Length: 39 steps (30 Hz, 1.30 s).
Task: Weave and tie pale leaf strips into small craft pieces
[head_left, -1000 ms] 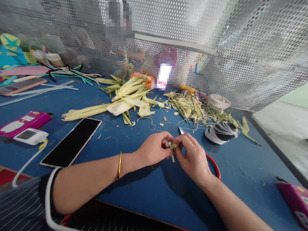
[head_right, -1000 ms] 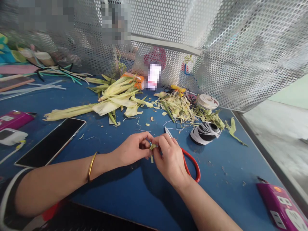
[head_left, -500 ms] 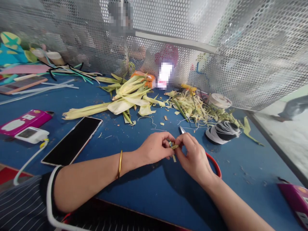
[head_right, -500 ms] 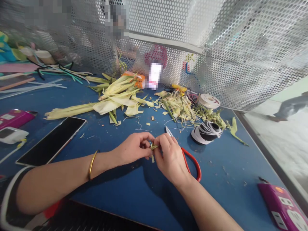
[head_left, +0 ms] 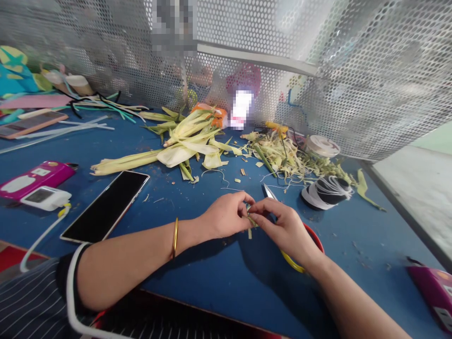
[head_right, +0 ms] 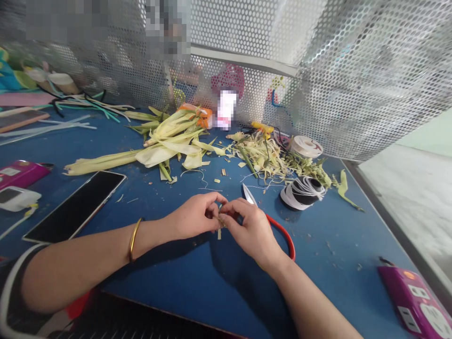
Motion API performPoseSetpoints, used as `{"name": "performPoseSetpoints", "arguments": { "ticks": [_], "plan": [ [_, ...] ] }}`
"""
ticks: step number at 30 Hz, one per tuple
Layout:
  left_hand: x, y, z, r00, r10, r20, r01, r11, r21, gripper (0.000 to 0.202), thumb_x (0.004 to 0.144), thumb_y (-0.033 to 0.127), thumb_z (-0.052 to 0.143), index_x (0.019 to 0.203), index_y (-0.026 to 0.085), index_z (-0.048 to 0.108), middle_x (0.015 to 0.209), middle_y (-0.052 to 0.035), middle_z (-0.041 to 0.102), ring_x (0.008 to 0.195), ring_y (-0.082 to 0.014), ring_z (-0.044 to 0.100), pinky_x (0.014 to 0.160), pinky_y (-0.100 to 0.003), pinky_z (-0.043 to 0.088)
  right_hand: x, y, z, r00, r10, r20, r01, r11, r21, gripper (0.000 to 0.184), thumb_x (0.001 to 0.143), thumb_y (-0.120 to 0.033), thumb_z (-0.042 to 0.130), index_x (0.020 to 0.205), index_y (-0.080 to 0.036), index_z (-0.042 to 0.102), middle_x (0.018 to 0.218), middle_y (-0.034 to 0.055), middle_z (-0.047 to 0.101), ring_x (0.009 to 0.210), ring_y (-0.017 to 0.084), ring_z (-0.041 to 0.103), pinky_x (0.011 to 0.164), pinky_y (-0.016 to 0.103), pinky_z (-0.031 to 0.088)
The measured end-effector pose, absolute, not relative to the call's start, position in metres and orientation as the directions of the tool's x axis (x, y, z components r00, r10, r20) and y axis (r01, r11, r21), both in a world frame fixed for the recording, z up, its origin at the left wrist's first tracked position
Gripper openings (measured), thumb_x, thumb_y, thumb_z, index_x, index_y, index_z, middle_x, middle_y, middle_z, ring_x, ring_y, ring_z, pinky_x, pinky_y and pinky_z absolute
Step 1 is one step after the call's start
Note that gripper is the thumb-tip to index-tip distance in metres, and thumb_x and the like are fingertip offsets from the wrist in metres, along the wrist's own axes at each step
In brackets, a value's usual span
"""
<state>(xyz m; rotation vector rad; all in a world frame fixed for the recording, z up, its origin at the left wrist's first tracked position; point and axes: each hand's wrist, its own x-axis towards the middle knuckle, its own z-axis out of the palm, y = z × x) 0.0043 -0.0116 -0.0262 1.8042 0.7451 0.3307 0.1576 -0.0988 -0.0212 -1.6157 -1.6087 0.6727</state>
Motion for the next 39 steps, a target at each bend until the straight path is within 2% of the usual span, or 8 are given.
{"name": "performPoseSetpoints", "arguments": {
  "ticks": [3,7,12,16,20,26,34,39],
  "plan": [
    [0.005,-0.011,-0.026,0.789,0.572,-0.222,0.328,-0.088,0.941,0.028,0.069,0.020,0.070,0.096,0.017,0.066,0.056,0.0053,0.061,0.055,-0.0127,0.060,0.055,-0.022,0.042,0.159,-0.098,-0.021,0.094,0.987,0.133,0.520,0.065,-0.851,0.022,0.086,-0.033,0.062,0.067,-0.022,0.065,0.070,0.0005,0.061,0.068,0.016,0.055,0.065,0.029,0.044],
    [0.005,-0.012,-0.024,0.810,0.466,-0.357,0.345,0.115,0.932,0.005,0.067,0.019,0.069,0.070,0.016,0.068,0.054,0.0028,0.062,0.053,-0.0117,0.060,0.057,-0.023,0.046,0.160,-0.098,-0.021,0.140,0.984,0.110,0.381,0.049,-0.923,0.017,0.079,-0.032,0.070,0.065,-0.022,0.070,0.068,0.0012,0.063,0.068,0.016,0.057,0.065,0.030,0.045],
    [0.004,-0.015,-0.023,0.847,0.333,-0.415,0.336,0.269,0.902,0.009,0.061,0.017,0.073,0.057,0.016,0.066,0.052,0.0024,0.061,0.053,-0.0111,0.060,0.060,-0.025,0.051,0.156,-0.099,-0.022,0.130,0.991,0.011,0.220,-0.018,-0.975,0.017,0.075,-0.033,0.073,0.063,-0.020,0.071,0.068,0.0006,0.062,0.064,0.015,0.056,0.061,0.029,0.045],
    [0.002,-0.013,-0.017,0.871,0.287,-0.399,0.329,0.262,0.907,0.012,0.065,0.016,0.073,0.055,0.016,0.066,0.053,0.0022,0.062,0.053,-0.0091,0.059,0.061,-0.022,0.051,0.154,-0.099,-0.027,0.239,0.971,0.013,0.246,-0.048,-0.968,0.018,0.077,-0.032,0.070,0.065,-0.020,0.069,0.065,-0.0013,0.059,0.060,0.013,0.052,0.056,0.026,0.041],
    [0.002,-0.012,-0.011,0.863,0.284,-0.418,0.341,0.283,0.896,0.012,0.064,0.021,0.079,0.060,0.017,0.070,0.056,0.0022,0.064,0.054,-0.0091,0.060,0.061,-0.023,0.051,0.155,-0.099,-0.030,0.274,0.960,0.064,0.354,-0.039,-0.934,0.017,0.079,-0.030,0.068,0.066,-0.021,0.068,0.068,-0.0011,0.060,0.062,0.013,0.053,0.057,0.026,0.041],
    [0.003,-0.017,-0.017,0.845,0.327,-0.422,0.309,0.345,0.886,0.022,0.066,0.034,0.082,0.066,0.015,0.071,0.057,0.0009,0.063,0.056,-0.0099,0.059,0.061,-0.024,0.050,0.152,-0.097,-0.031,0.289,0.955,0.060,0.344,-0.046,-0.938,0.018,0.081,-0.030,0.067,0.066,-0.020,0.066,0.069,-0.0003,0.061,0.063,0.014,0.055,0.059,0.027,0.044],
    [0.005,-0.023,-0.024,0.828,0.362,-0.428,0.327,0.308,0.893,0.016,0.068,0.028,0.075,0.065,0.013,0.071,0.053,0.0018,0.059,0.053,-0.0101,0.054,0.057,-0.024,0.047,0.148,-0.099,-0.029,0.227,0.950,0.216,0.443,0.097,-0.891,0.017,0.083,-0.025,0.065,0.066,-0.021,0.067,0.070,0.0002,0.061,0.068,0.015,0.056,0.064,0.028,0.045],
    [0.006,-0.021,-0.022,0.806,0.455,-0.378,0.304,0.229,0.925,0.017,0.071,0.028,0.072,0.063,0.014,0.069,0.052,0.0021,0.057,0.052,-0.0098,0.053,0.056,-0.023,0.043,0.151,-0.097,-0.031,0.292,0.942,0.165,0.351,0.055,-0.935,0.015,0.084,-0.031,0.065,0.073,-0.021,0.068,0.072,-0.0001,0.062,0.067,0.014,0.055,0.063,0.027,0.043]
  ]
}}
